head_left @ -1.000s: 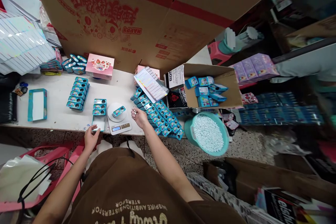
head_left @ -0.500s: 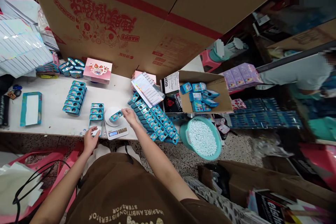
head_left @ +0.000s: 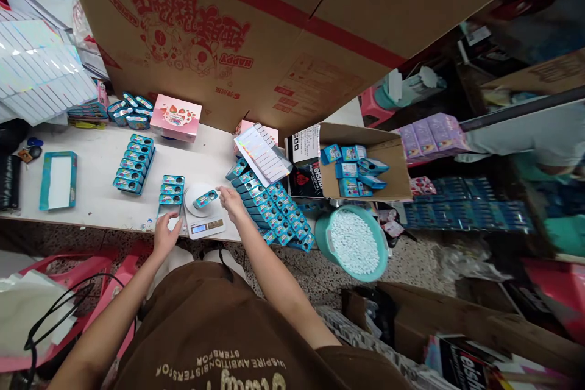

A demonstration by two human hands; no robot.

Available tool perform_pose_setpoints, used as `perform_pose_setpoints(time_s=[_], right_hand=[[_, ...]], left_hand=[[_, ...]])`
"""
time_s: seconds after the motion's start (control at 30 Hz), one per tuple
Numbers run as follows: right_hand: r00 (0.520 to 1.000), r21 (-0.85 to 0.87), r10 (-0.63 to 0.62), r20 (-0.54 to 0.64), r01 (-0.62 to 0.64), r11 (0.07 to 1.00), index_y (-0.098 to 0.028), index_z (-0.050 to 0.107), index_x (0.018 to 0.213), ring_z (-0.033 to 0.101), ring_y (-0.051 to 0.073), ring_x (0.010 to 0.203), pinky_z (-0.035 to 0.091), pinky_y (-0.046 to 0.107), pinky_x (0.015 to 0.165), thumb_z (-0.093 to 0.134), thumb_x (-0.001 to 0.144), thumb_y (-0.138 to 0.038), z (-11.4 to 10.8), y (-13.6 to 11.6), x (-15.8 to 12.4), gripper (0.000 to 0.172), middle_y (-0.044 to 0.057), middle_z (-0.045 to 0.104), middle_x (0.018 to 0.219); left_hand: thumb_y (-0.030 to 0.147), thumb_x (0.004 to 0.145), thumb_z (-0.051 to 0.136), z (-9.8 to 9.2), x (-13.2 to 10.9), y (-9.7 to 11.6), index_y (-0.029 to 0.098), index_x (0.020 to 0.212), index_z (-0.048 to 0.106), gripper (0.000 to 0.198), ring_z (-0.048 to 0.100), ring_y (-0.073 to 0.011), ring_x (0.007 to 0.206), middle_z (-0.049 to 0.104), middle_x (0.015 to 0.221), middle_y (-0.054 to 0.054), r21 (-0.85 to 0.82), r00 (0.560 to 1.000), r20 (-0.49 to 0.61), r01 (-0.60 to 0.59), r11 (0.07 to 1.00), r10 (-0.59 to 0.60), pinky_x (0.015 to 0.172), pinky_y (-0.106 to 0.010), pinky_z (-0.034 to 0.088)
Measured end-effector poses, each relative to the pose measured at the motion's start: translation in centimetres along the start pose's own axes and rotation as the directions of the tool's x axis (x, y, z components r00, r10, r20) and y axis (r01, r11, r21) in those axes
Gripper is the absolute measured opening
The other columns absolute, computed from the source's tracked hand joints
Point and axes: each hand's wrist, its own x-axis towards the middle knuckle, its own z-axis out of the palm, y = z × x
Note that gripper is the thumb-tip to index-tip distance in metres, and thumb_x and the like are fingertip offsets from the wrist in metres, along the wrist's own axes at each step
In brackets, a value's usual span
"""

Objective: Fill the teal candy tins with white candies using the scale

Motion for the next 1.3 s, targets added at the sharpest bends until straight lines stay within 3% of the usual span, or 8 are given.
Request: perform_pose_setpoints(time_s=[0.2, 0.4, 0.77, 0.87, 1.0, 1.1, 1.2, 1.3], right_hand=[[0.994, 0.318, 0.076, -0.077, -0.047, 0.947, -0.017, 0.059, 0.076, 0.02, 0.003, 0.035, 0.012, 0.02, 0.036, 0.062, 0.071, -0.044, -4.1, 1.1, -3.7, 0.028, -0.01, 0.031, 0.044], [0.953, 0.443, 0.24, -0.184, -0.138, 0.886, -0.018, 0.052, 0.07, 0.022, 0.003, 0.033, 0.014, 0.017, 0.033, 0.061, 0.075, -0.042, -8.0, 4.2, -7.1, 0.026, -0.01, 0.031, 0.042], [0.934, 0.504, 0.277, -0.227, -0.131, 0.854, -0.02, 0.045, 0.064, 0.023, 0.003, 0.033, 0.018, 0.018, 0.032, 0.058, 0.077, -0.052, -10.2, 6.4, -10.1, 0.037, -0.01, 0.03, 0.043], [0.932, 0.519, 0.286, -0.224, -0.134, 0.844, -0.019, 0.046, 0.064, 0.023, 0.003, 0.033, 0.017, 0.018, 0.032, 0.058, 0.077, -0.051, -10.3, 6.5, -10.1, 0.037, -0.01, 0.031, 0.043], [0.937, 0.55, 0.289, -0.196, -0.139, 0.823, -0.018, 0.046, 0.062, 0.021, 0.002, 0.033, 0.016, 0.017, 0.032, 0.06, 0.077, -0.047, -10.3, 7.0, -10.3, 0.035, -0.01, 0.029, 0.042], [0.942, 0.547, 0.287, -0.173, -0.15, 0.824, -0.018, 0.047, 0.062, 0.022, 0.002, 0.033, 0.017, 0.018, 0.032, 0.062, 0.076, -0.045, -10.2, 7.5, -10.5, 0.033, -0.01, 0.031, 0.043], [0.945, 0.532, 0.284, -0.162, -0.159, 0.832, -0.019, 0.049, 0.064, 0.024, 0.003, 0.034, 0.019, 0.018, 0.031, 0.062, 0.075, -0.045, -10.2, 7.8, -10.4, 0.032, -0.009, 0.033, 0.043], [0.947, 0.517, 0.274, -0.17, -0.151, 0.842, -0.019, 0.05, 0.064, 0.024, 0.004, 0.034, 0.019, 0.018, 0.031, 0.063, 0.074, -0.045, -10.2, 7.9, -10.2, 0.031, -0.009, 0.033, 0.043]], left_hand=[[0.04, 0.08, 0.054, -0.5, 3.1, 1.8, 0.022, 0.1, 0.06, 0.028, 0.056, -0.0223, 0.1, 0.065, 0.102, -0.006, 0.011, 0.998, -0.054, -0.03, 0.999, 0.031, 0.089, -0.037, 0.043], [0.04, 0.08, 0.054, -0.7, 5.1, 2.2, 0.022, 0.1, 0.061, 0.028, 0.057, -0.0203, 0.097, 0.065, 0.1, -0.005, 0.045, 0.996, -0.073, -0.054, 0.998, 0.057, 0.087, -0.035, 0.044], [0.039, 0.082, 0.052, 0.7, 6.5, 4.5, 0.02, 0.101, 0.06, 0.027, 0.055, -0.0209, 0.099, 0.065, 0.099, -0.006, 0.084, 0.993, -0.02, -0.111, 0.99, 0.113, 0.086, -0.035, 0.043], [0.041, 0.081, 0.055, 2.0, 6.6, 5.6, 0.018, 0.105, 0.058, 0.034, 0.052, -0.0239, 0.102, 0.062, 0.103, -0.009, 0.138, 0.983, 0.007, -0.184, 0.973, 0.185, 0.093, -0.038, 0.039], [0.04, 0.066, 0.071, 5.5, 6.6, 7.4, 0.015, 0.116, 0.051, 0.059, 0.045, -0.0316, 0.113, 0.054, 0.116, -0.015, 0.24, 0.964, 0.08, -0.267, 0.933, 0.255, 0.099, -0.044, 0.032], [0.024, 0.073, 0.062, 7.2, 6.5, 8.0, 0.016, 0.111, 0.054, 0.04, 0.049, -0.0309, 0.106, 0.057, 0.108, -0.015, 0.33, 0.948, 0.231, -0.287, 0.9, 0.218, 0.092, -0.044, 0.036], [0.013, 0.075, 0.053, 5.9, 5.4, 7.4, 0.021, 0.107, 0.058, 0.034, 0.051, -0.0286, 0.102, 0.06, 0.104, -0.012, 0.327, 0.921, 0.31, -0.338, 0.883, 0.238, 0.089, -0.042, 0.038], [0.012, 0.073, 0.053, 1.6, 3.2, 5.8, 0.026, 0.114, 0.056, 0.043, 0.05, -0.0288, 0.107, 0.059, 0.111, -0.009, 0.288, 0.899, 0.332, -0.386, 0.876, 0.286, 0.09, -0.041, 0.038]])
